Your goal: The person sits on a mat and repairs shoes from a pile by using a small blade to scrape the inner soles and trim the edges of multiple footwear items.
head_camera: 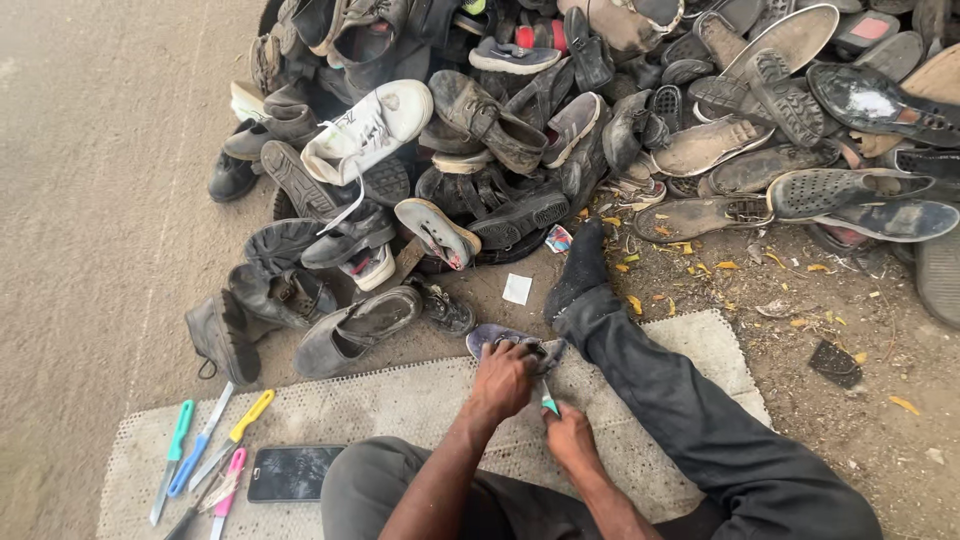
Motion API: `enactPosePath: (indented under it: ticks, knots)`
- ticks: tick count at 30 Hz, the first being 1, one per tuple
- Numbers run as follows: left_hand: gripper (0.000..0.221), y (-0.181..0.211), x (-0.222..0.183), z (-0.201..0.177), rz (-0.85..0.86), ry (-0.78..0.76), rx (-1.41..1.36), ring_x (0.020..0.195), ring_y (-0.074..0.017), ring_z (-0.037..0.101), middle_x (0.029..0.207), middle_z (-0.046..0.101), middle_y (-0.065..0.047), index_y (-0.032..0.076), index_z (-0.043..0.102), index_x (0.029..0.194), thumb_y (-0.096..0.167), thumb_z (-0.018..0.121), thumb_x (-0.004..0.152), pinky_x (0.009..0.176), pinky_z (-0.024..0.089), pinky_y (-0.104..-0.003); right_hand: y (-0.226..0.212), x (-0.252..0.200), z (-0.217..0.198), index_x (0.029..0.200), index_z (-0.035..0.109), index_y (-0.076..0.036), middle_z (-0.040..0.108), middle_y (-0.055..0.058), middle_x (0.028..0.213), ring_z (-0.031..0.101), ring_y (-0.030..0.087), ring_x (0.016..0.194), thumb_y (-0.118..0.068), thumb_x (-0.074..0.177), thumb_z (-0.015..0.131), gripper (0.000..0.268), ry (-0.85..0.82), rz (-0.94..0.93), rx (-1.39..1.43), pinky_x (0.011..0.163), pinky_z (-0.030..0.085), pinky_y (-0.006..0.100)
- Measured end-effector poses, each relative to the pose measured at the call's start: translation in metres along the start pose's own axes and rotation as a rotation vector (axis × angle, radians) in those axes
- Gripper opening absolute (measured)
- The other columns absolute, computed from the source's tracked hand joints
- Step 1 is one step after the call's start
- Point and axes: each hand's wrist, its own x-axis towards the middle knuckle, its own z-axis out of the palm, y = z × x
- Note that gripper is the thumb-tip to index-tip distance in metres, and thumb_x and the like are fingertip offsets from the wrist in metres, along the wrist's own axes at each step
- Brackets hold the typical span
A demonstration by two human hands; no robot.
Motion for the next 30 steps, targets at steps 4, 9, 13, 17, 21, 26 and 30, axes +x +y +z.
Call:
enactPosePath:
  ticks: [4,9,13,17,21,26,30]
  knots:
    - [0.016,0.009,0.003,-0.012,0.195,-0.12,0.359,0.11,-0.0251,0.06,0.104,0.069,-0.008,0.01,0.072,0.099,0.016,0.058,0.095,0.109,0.034,-0.05,-0.024,-0.004,-0.014,0.1,0.074,-0.006,0.064,0.012,0.065,0.059,0.019,0.056,-0.024,0.097,0.063,0.021,-0.123,0.237,0.104,0.056,0.046,0.037]
    - [0.016,0.008,0.006,0.003,0.03,-0.183,0.263,0.106,-0.0248,0.062,0.103,0.069,-0.01,0.009,0.069,0.107,0.017,0.057,0.101,0.107,0.038,-0.046,-0.04,0.0,-0.043,0.102,0.074,-0.002,0.059,0.004,0.061,0.053,0.014,0.053,-0.025,0.1,0.061,0.026,-0.226,0.211,0.121,0.051,0.041,0.036]
    - [0.017,0.005,-0.013,0.023,-0.147,0.271,-0.082,0.102,-0.0313,0.061,0.1,0.07,-0.011,0.009,0.073,0.096,0.021,0.068,0.086,0.09,0.038,-0.051,-0.037,0.019,-0.043,0.11,0.073,-0.008,0.055,0.004,0.058,0.05,0.011,0.05,-0.02,0.095,0.065,0.021,-0.272,0.139,0.13,0.049,0.041,0.032]
    - [0.016,-0.008,-0.011,0.042,-0.175,0.449,-0.23,0.096,-0.0324,0.061,0.094,0.07,-0.011,0.008,0.071,0.092,0.023,0.069,0.086,0.088,0.04,-0.048,-0.033,0.03,-0.037,0.102,0.073,-0.001,0.06,0.012,0.071,0.057,0.022,0.063,-0.024,0.097,0.065,0.025,-0.228,0.047,0.044,0.058,0.045,0.04]
    - [0.016,-0.018,0.003,0.059,-0.301,0.466,-0.278,0.095,-0.0324,0.061,0.091,0.069,-0.011,0.008,0.069,0.091,0.024,0.068,0.089,0.089,0.039,-0.048,-0.058,0.012,-0.023,0.11,0.069,-0.007,0.073,0.02,0.095,0.071,0.039,0.089,-0.028,0.096,0.061,0.026,-0.078,-0.054,-0.205,0.078,0.054,0.048]
    - [0.016,-0.019,0.005,0.071,-0.364,0.499,-0.276,0.093,-0.0328,0.06,0.088,0.068,-0.011,0.008,0.068,0.088,0.024,0.069,0.089,0.09,0.038,-0.049,-0.079,-0.038,-0.025,0.119,0.064,-0.013,0.073,0.023,0.101,0.07,0.045,0.097,-0.031,0.098,0.055,0.029,-0.089,0.075,-0.252,0.082,0.054,0.053]
    - [0.016,-0.022,0.0,0.062,-0.311,0.471,-0.341,0.091,-0.0332,0.061,0.089,0.069,-0.011,0.007,0.07,0.09,0.023,0.07,0.089,0.089,0.04,-0.048,-0.082,-0.025,-0.016,0.112,0.065,-0.01,0.073,0.022,0.101,0.07,0.045,0.096,-0.029,0.098,0.054,0.026,-0.088,0.073,-0.228,0.082,0.055,0.053]
